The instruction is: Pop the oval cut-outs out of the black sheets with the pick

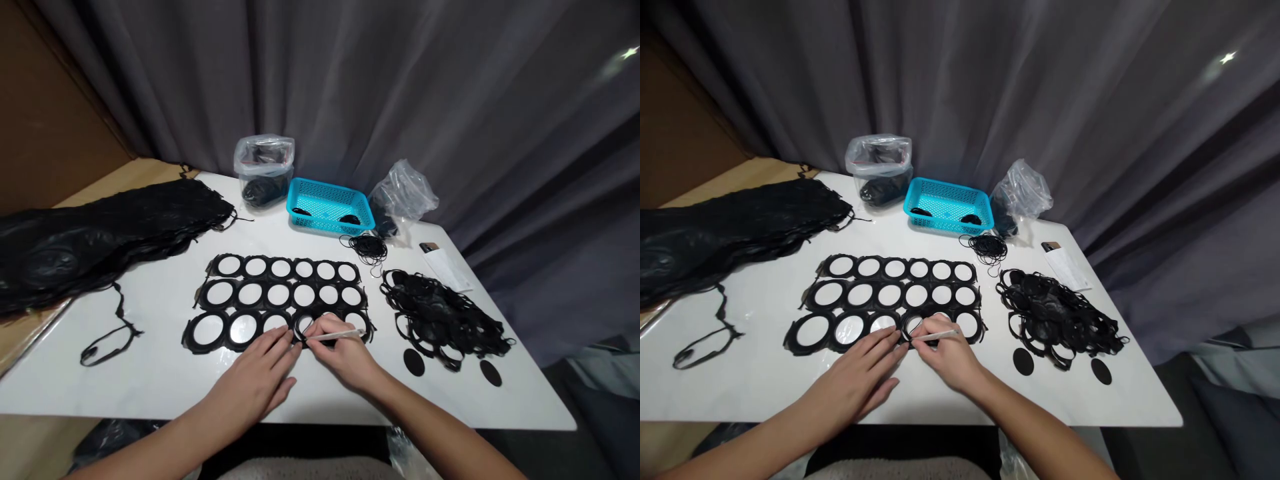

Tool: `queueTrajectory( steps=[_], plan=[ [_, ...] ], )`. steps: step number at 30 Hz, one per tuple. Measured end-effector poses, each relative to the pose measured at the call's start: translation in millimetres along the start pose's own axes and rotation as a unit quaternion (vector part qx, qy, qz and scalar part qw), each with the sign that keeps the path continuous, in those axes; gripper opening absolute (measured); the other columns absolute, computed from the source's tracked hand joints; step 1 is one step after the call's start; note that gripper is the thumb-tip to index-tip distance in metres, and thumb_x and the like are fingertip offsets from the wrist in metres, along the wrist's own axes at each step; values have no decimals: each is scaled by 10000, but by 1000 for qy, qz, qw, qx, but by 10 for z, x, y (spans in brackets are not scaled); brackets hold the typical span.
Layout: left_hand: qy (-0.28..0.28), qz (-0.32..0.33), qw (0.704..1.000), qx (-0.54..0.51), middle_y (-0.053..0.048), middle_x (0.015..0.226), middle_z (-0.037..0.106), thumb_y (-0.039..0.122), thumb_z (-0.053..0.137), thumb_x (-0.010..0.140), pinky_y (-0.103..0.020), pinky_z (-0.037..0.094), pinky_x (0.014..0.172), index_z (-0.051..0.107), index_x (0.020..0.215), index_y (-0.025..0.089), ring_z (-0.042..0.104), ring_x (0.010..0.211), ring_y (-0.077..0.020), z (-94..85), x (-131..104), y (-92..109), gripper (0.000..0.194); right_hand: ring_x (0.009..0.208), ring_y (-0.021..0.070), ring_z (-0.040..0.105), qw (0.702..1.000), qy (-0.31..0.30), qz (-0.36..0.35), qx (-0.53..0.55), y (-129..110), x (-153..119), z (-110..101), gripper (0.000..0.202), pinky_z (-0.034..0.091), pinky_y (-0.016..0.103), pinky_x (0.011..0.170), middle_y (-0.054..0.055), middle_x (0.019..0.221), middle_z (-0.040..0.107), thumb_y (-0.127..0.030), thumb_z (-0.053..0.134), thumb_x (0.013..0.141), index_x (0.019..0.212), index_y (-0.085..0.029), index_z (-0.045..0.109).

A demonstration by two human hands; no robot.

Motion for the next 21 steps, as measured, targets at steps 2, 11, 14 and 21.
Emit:
queueTrajectory(
  steps=[2, 11, 14, 21],
  plan=[
    [4, -2, 1000, -6, -136, 1321, 616, 236, 543, 963, -465, 457, 1081, 569, 1343, 151, 514, 1297, -315, -1, -5, -1, 391, 941, 198, 631, 1000, 1, -6, -6, -8, -3, 11, 151, 500, 341, 846, 18, 911, 719, -135, 617, 895, 775, -226, 632],
    [-6, 0, 1000, 2, -143, 1331, 607, 220, 527, 960, -471, 465, 1078, 571, 1337, 146, 506, 1305, -324, 4, 1, 8, 387, 954, 205, 628, 1000, -3, -15, -26, -7, -8, 21, 141, 496, 354, 864, 19, 936, 720, -153, 620, 906, 789, -231, 622],
    [-8, 7, 1000, 9, -144, 1319, 616, 203, 536, 946, -468, 467, 1075, 573, 1336, 132, 514, 1295, -326, 10, 2, 22, 398, 927, 202, 621, 998, -2, -40, -53, -46, -10, 22, 151, 490, 354, 848, 16, 914, 713, -146, 617, 908, 785, -232, 603],
    [23, 9, 1000, 17, -138, 1248, 649, 175, 483, 959, -446, 457, 1080, 605, 1275, 121, 540, 1266, -304, -16, 27, 45, 343, 1050, 259, 609, 933, -44, -248, -258, -342, -223, 278, 174, 428, 433, 905, 128, 1136, 709, -121, 474, 978, 1049, -182, 621]
  ],
)
Point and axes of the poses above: each hand's wrist, its own x-axis towards the middle knuckle, its own z-axis out of the palm, y = z × x, the point moved 9 cm from there along x, towards the middle knuckle
